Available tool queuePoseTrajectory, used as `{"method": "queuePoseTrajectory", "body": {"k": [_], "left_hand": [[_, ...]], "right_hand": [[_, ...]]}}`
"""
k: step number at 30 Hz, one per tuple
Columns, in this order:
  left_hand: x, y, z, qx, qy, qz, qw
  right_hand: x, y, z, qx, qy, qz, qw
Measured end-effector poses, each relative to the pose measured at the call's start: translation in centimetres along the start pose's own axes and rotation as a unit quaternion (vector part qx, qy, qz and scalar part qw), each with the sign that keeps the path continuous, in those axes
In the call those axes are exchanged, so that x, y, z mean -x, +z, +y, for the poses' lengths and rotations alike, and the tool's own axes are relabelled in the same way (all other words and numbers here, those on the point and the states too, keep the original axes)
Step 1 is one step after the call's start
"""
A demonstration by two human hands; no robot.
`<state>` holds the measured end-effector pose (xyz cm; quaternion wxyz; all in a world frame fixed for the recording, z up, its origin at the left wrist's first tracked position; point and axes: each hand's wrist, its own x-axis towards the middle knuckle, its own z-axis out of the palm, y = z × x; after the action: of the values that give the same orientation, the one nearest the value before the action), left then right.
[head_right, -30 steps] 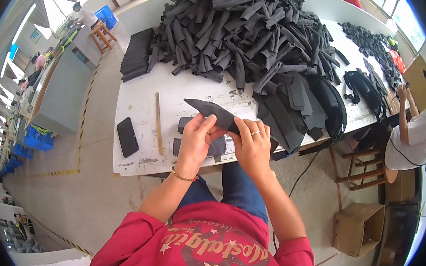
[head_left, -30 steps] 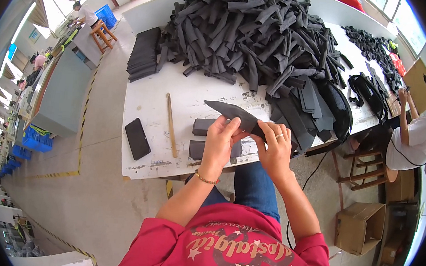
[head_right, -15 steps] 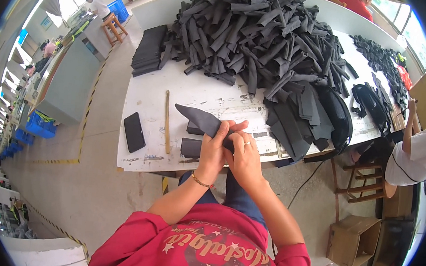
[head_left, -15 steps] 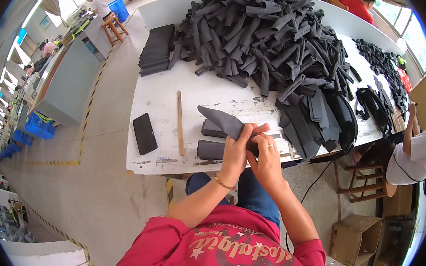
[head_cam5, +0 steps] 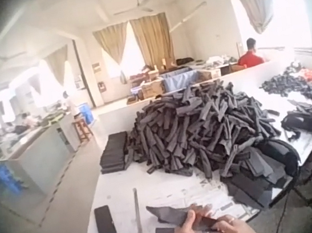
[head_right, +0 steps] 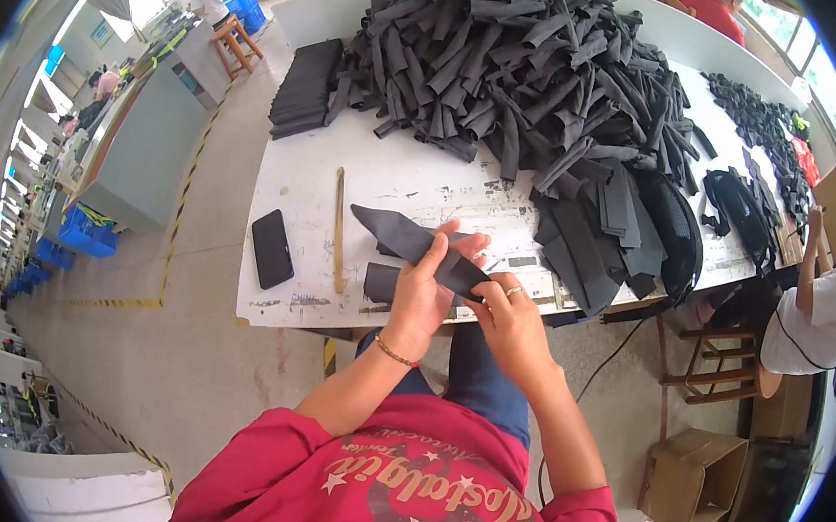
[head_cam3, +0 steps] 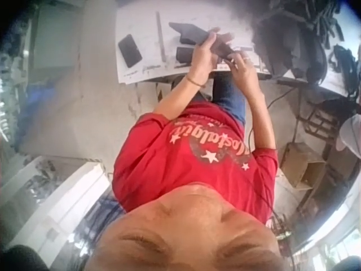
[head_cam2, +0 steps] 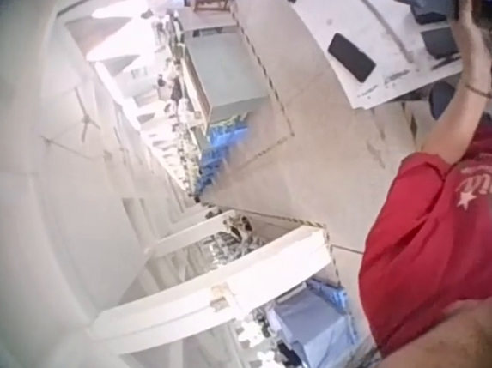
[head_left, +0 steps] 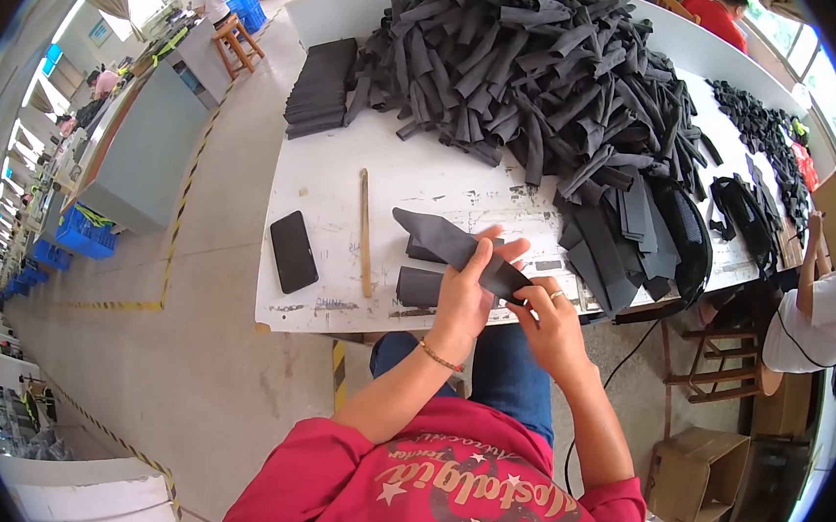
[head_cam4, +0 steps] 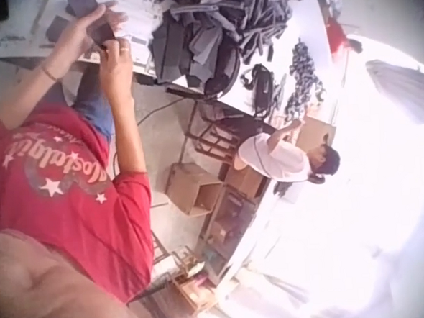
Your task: Inspecting and handling grey foam parts at a manufacturing workbench.
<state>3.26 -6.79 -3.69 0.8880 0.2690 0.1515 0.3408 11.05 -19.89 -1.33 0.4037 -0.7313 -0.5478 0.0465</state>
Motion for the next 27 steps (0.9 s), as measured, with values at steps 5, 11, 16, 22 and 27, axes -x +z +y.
{"method": "queuePoseTrajectory", "body": {"k": [5, 11, 16, 22, 27], "left_hand": [[-0.3, 2.0, 3.2, 0.021, 0.046, 0.023, 0.998], [0.5, 2.4, 0.9, 0.062, 0.043, 0.014, 0.997], [0.6, 1.9, 0.4, 0.061, 0.049, 0.013, 0.997], [0.6, 1.8, 0.0, 0.071, 0.055, 0.027, 0.996], [0.5, 1.5, -0.4, 0.077, 0.066, 0.025, 0.995]], "right_hand": [[-0.4, -1.1, 0.4, -0.013, -0.077, 0.064, 0.995], [-2.1, -0.1, 0.1, -0.015, -0.135, 0.07, 0.988], [-2.3, 0.5, 0.2, -0.033, -0.127, 0.082, 0.988], [-2.3, 1.0, 0.1, -0.035, -0.109, 0.07, 0.991], [-2.4, 1.2, 0.3, -0.048, -0.103, 0.064, 0.992]]}}
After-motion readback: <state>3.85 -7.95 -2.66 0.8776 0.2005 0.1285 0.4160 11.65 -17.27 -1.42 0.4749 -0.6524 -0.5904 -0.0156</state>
